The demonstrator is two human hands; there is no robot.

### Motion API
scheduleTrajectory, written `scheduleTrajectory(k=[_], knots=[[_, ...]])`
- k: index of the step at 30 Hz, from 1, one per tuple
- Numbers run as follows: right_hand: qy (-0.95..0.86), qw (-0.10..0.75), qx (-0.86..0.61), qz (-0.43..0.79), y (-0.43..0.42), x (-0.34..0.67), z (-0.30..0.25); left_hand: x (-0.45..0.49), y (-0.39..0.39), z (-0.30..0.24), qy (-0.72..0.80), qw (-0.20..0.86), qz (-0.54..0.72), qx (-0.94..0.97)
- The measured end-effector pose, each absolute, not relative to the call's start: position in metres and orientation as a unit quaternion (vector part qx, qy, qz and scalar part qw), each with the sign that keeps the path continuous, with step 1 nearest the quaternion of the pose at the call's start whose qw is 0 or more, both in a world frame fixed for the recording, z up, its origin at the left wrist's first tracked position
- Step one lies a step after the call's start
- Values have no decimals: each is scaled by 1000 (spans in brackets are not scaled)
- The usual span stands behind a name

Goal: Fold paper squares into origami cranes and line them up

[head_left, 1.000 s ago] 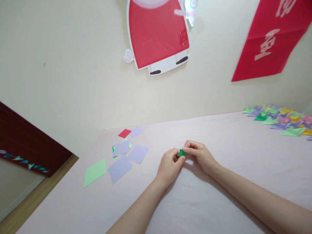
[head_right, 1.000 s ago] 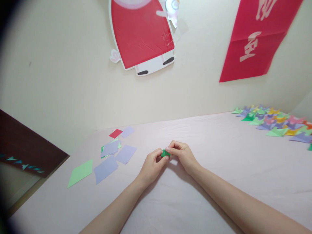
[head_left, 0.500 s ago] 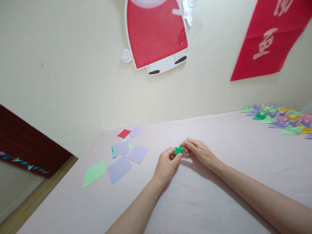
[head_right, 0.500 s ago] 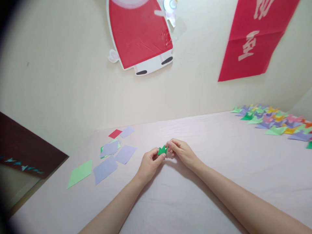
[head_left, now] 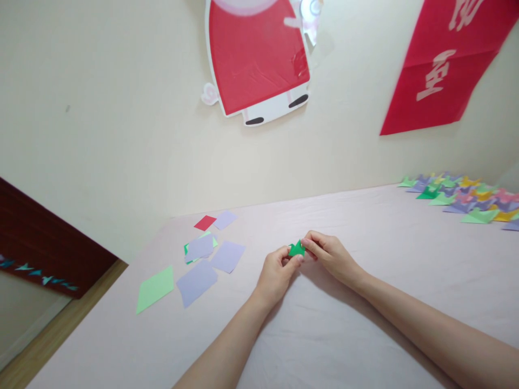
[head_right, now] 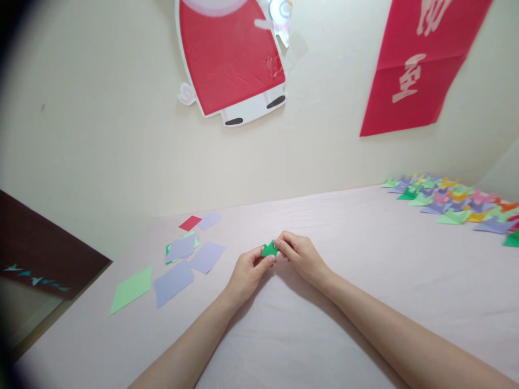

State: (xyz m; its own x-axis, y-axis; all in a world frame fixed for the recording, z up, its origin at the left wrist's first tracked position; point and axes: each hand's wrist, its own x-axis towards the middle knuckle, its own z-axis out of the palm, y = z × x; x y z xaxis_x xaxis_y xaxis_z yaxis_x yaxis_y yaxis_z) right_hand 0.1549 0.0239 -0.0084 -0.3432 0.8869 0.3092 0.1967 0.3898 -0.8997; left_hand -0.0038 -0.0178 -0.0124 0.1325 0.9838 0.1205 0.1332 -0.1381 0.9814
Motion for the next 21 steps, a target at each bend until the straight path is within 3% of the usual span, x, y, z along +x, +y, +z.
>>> scheduleTrajectory(k=[21], knots=[[-680,483,-338,437,21,153,-10,-6,-18,-15,483,419,475,605]])
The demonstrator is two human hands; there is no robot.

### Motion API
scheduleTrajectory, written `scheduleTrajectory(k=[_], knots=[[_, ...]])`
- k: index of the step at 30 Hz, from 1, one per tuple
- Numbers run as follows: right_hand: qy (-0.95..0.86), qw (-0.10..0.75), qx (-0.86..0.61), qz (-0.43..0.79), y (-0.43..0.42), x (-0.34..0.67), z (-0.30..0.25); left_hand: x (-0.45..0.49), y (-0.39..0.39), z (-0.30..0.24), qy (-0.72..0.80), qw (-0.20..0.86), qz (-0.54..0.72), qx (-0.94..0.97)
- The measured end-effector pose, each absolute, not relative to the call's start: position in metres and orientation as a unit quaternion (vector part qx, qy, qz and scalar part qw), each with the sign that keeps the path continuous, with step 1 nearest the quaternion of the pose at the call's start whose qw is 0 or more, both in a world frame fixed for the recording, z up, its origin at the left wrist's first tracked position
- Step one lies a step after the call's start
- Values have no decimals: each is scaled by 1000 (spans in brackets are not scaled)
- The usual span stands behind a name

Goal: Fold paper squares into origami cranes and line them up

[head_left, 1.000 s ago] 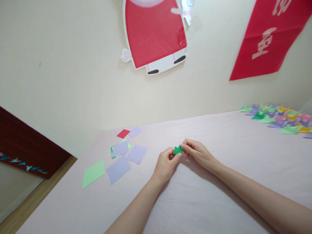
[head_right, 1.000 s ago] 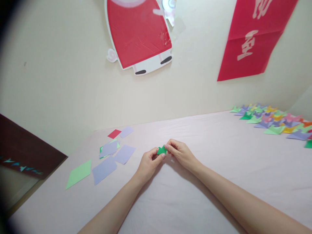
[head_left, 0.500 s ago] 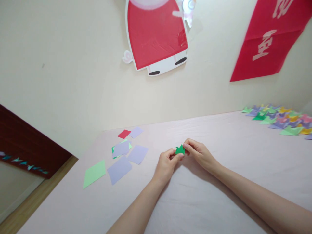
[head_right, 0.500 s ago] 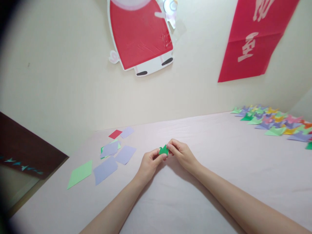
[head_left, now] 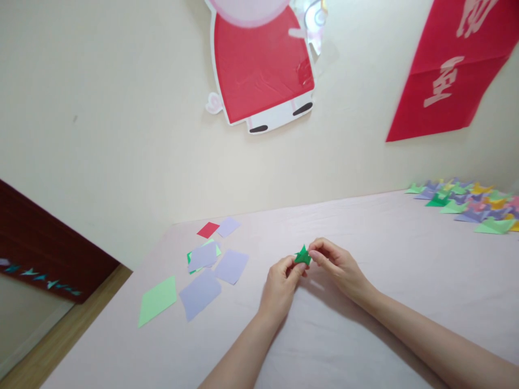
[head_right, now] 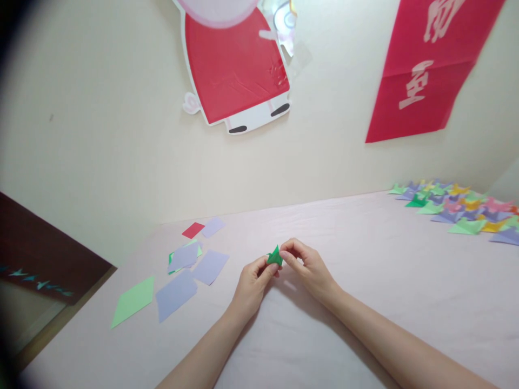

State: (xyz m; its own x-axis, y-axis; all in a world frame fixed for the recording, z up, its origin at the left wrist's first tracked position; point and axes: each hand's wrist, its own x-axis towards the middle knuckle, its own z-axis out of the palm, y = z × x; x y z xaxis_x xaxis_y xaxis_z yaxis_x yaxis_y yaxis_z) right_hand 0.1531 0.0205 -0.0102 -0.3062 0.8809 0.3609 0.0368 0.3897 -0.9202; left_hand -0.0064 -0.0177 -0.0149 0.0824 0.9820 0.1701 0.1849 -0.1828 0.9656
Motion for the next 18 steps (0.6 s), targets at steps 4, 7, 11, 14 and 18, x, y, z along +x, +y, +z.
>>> scheduleTrajectory(k=[4,7,11,14,18], knots=[[-692,450,-332,456,19,152,-7,-7,-18,-15,495,420,466,601],[-684,455,-349,452,20,151,-8,-8,-17,-16,504,423,455,600],[-701,458,-340,428,22,150,-10,-9,-18,-13,514,434,440,594],[-732,463,-326,378,21,151,-11,-10,-18,-7,494,457,433,600],[-757,458,-320,338,22,151,-13,-9,-19,-5,498,465,423,597]])
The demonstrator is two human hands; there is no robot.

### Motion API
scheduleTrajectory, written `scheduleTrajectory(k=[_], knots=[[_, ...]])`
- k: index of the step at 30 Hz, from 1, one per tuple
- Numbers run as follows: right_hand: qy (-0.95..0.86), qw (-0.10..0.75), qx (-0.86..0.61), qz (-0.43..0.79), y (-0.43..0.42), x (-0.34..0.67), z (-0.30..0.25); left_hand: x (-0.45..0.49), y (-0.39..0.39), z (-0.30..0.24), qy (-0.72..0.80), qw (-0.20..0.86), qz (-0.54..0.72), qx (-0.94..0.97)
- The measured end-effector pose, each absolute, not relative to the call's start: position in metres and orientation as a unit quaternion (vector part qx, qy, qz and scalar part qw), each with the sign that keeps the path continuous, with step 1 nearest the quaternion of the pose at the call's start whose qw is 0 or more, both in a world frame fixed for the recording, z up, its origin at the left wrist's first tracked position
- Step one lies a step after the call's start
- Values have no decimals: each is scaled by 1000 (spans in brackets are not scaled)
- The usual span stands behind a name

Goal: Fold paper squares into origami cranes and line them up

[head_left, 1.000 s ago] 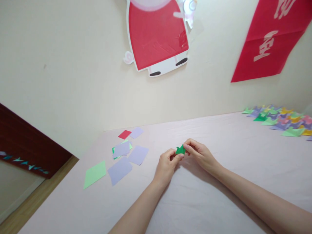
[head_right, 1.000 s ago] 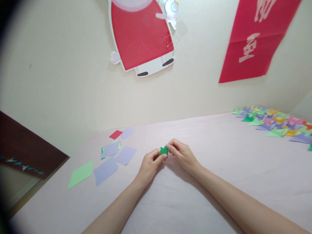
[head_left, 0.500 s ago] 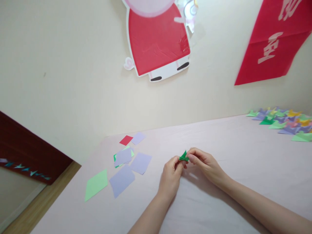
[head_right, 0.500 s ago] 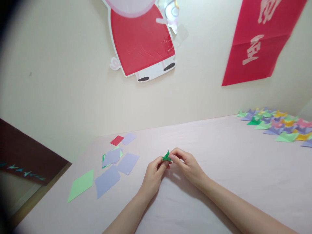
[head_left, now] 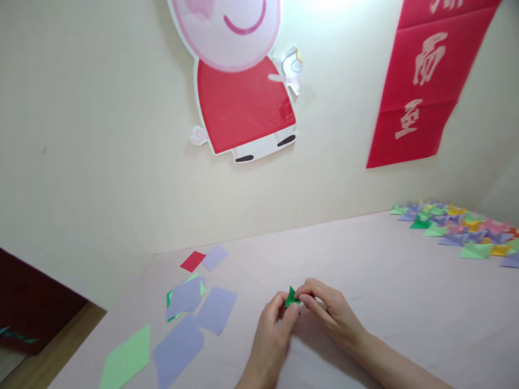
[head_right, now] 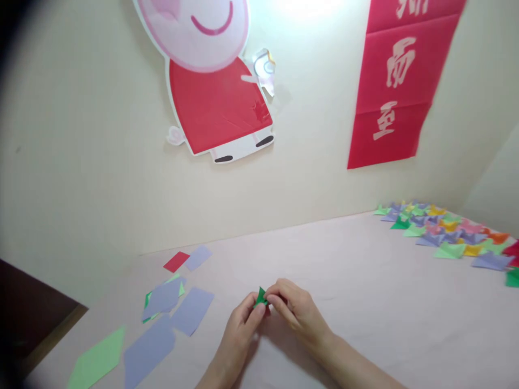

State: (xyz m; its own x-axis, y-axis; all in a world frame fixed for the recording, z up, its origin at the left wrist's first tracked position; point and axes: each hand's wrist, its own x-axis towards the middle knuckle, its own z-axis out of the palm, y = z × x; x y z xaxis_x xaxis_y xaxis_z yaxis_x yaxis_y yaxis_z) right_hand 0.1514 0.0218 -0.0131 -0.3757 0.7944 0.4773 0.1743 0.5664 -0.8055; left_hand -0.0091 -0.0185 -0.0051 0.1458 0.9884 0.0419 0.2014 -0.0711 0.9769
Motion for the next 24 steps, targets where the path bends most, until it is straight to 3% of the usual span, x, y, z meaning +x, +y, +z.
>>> scheduleTrajectory(k=[8,18,24], knots=[[-817,388,-315,287,22,156,-15,-10,-22,-13,554,412,411,595],[-891,315,-327,3,24,153,-8,-5,-19,-15,565,379,407,609],[-865,279,-415,46,4,187,-5,-4,-16,-11,556,380,400,621]])
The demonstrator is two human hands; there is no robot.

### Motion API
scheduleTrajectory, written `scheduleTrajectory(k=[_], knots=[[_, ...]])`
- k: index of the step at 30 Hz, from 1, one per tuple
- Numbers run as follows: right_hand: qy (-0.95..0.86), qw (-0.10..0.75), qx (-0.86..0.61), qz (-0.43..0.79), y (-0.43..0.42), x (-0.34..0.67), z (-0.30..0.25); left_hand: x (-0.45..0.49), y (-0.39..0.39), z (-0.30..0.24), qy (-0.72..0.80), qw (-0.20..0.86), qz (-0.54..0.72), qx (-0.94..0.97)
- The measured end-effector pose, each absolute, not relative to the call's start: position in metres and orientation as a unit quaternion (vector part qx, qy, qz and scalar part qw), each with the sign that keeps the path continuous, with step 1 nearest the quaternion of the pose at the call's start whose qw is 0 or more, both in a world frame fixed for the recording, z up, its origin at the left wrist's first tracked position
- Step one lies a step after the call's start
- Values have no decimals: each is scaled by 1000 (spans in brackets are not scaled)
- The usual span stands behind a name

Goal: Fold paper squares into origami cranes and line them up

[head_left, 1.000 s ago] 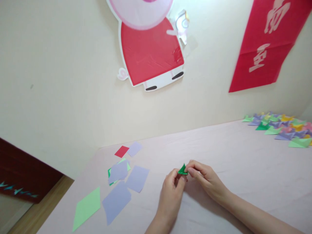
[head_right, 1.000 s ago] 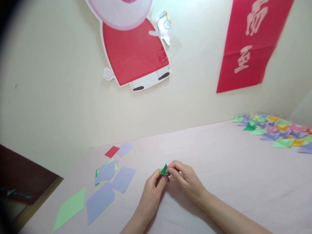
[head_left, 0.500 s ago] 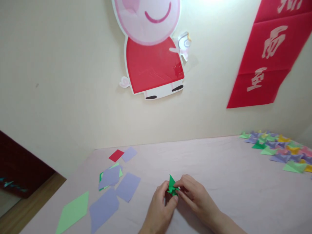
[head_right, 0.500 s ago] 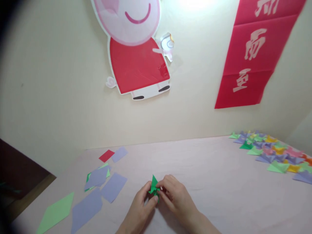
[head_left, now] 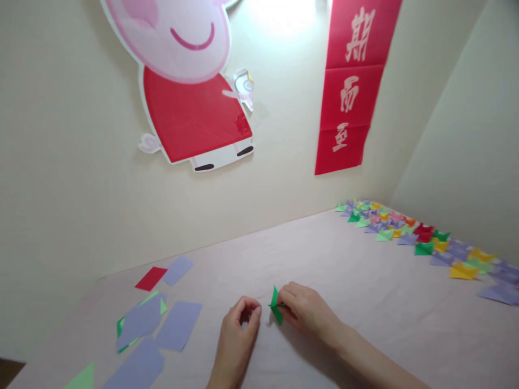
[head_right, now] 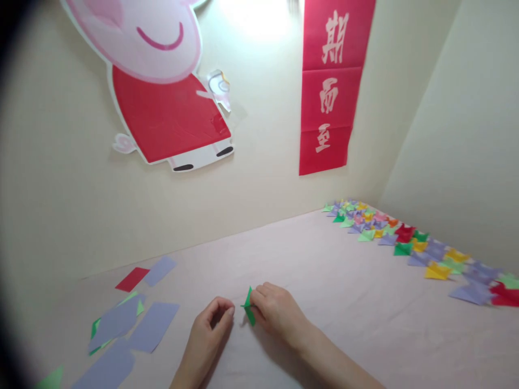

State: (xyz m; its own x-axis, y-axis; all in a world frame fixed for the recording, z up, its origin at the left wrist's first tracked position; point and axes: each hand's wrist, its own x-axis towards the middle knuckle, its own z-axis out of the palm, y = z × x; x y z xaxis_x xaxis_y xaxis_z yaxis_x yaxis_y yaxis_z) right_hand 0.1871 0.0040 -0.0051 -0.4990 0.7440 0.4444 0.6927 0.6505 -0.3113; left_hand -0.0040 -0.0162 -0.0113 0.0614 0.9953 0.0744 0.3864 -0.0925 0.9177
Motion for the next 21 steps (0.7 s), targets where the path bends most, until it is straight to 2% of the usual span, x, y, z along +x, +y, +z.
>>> scheduleTrajectory(k=[4,8,11,15,21], knots=[[-781,290,-543,102,-6,258,11,-4,-18,-9,563,359,398,629],[-616,251,-747,-1,-3,357,31,-5,-20,-7,570,349,385,637],[-501,201,-840,-52,8,417,38,-6,-19,-9,575,347,367,644],[-474,164,-864,-36,28,455,36,-7,-18,-12,578,343,355,649],[-491,170,-854,-17,49,469,22,-9,-19,-15,580,340,353,651]])
